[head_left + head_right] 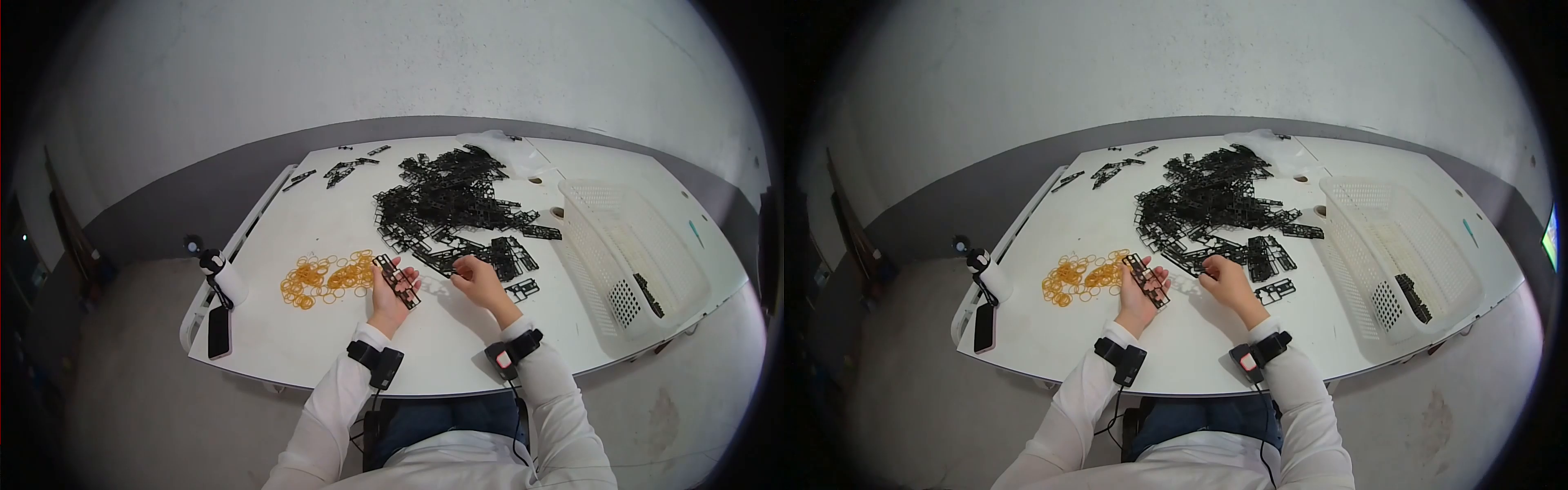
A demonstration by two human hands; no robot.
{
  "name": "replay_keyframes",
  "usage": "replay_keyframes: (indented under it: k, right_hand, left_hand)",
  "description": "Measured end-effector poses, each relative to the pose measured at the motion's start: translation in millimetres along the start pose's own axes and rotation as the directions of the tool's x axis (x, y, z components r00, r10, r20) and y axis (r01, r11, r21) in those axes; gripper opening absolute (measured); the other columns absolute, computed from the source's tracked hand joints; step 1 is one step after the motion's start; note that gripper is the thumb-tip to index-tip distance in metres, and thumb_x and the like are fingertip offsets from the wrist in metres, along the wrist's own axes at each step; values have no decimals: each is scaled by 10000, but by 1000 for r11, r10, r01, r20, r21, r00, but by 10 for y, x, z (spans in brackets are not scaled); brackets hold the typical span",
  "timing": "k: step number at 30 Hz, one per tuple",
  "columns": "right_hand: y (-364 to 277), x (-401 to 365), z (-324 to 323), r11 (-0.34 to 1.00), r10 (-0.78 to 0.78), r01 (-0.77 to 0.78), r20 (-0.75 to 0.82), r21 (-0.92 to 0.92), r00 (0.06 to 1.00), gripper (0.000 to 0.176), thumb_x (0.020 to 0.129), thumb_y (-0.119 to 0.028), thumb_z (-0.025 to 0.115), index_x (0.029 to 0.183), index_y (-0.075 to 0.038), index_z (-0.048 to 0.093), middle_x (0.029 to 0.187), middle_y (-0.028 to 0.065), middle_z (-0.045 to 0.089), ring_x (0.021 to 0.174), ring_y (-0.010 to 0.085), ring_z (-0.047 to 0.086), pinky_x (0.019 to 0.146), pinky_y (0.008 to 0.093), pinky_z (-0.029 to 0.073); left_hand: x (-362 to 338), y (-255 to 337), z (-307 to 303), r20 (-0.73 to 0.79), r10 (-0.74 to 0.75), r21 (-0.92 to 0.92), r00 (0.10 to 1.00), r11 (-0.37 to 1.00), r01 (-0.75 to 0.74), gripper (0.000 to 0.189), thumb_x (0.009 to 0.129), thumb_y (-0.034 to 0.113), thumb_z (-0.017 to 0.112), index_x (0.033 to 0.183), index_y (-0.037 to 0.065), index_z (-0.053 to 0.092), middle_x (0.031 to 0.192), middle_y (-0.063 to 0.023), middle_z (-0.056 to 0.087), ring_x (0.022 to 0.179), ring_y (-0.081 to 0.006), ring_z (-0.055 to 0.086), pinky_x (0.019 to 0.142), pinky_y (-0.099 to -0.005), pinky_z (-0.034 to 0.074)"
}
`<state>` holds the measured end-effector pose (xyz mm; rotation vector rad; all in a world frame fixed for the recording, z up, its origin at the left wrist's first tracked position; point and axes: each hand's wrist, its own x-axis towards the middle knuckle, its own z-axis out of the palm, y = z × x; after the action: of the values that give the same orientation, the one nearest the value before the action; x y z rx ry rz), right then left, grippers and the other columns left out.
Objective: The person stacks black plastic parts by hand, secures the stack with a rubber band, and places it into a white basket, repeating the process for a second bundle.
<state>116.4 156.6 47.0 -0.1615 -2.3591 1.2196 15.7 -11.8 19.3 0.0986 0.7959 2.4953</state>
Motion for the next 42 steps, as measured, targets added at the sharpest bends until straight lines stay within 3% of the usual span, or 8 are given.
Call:
replay_keyframes:
  k: [5, 9, 11, 18, 23, 26, 32, 42]
  right_hand:
    - [-157, -84, 228, 978, -144, 148, -37, 147, 989, 205, 783, -85, 581, 964, 5, 550, 853, 128, 588, 775, 164, 588, 679, 273, 487]
    - [-222, -126, 305, 982, -176, 177, -21, 65, 984, 235, 751, -96, 602, 963, -4, 563, 906, 151, 589, 818, 264, 582, 717, 315, 475]
    - [-152, -107, 270, 936, -345, 344, 3, -76, 939, 270, 741, -83, 604, 999, -19, 559, 940, 135, 588, 864, 277, 567, 751, 330, 469]
    - [-93, -103, 86, 743, -602, 598, 89, -300, 794, 377, 671, -35, 617, 1044, -46, 568, 992, 106, 589, 929, 289, 541, 790, 352, 464]
    - [-161, -55, -74, 672, -668, 670, 132, -317, 732, 440, 605, -12, 628, 1041, -52, 587, 1013, 101, 589, 929, 274, 544, 776, 346, 472]
    - [-197, -47, -25, 609, -727, 742, 175, -281, 664, 435, 580, -13, 637, 1011, -60, 605, 1005, 82, 595, 916, 262, 548, 771, 344, 473]
    - [-242, -68, 103, 487, -815, 840, 223, -239, 535, 391, 547, -33, 656, 935, -85, 646, 974, 53, 607, 888, 243, 552, 755, 344, 473]
    - [-242, -91, 46, 513, -780, 817, 254, -264, 571, 392, 572, -9, 621, 957, -81, 638, 995, 56, 603, 907, 259, 548, 771, 349, 469]
  left_hand:
    - [-79, -43, 74, 93, -14, -5, 996, 1000, 15, 538, 913, 544, 204, 1110, 125, 479, 993, -98, 570, 938, -208, 535, 810, -391, 435]
    - [-86, -40, 86, 156, -80, 47, 985, 996, 74, 503, 929, 490, 198, 1095, 119, 495, 1006, -105, 583, 936, -213, 548, 847, -405, 432]
    - [-81, -40, 59, 164, -119, 73, 979, 991, 108, 493, 934, 471, 197, 1084, 116, 506, 1001, -108, 590, 921, -216, 557, 855, -410, 434]
    - [48, 88, -123, 273, -635, 343, 723, 766, 544, 589, 921, 513, 213, 1061, 50, 551, 979, -144, 614, 849, -281, 612, 731, -411, 506]
    - [-85, 170, 31, 122, -568, 331, 814, 796, 506, 583, 922, 500, 227, 1104, 35, 526, 1054, -191, 592, 920, -322, 610, 660, -426, 544]
    - [-34, 156, -36, 194, -671, 353, 715, 728, 588, 624, 909, 544, 210, 1177, 47, 476, 1064, -213, 576, 956, -338, 597, 680, -424, 552]
    - [-138, 65, 56, 193, -695, 516, 693, 672, 531, 649, 897, 574, 182, 1197, 62, 443, 1056, -233, 566, 902, -329, 614, 634, -390, 560]
    - [-153, 119, 50, 279, -769, 561, 575, 617, 552, 644, 901, 574, 132, 1133, 83, 478, 934, -196, 612, 634, -215, 604, 456, -301, 489]
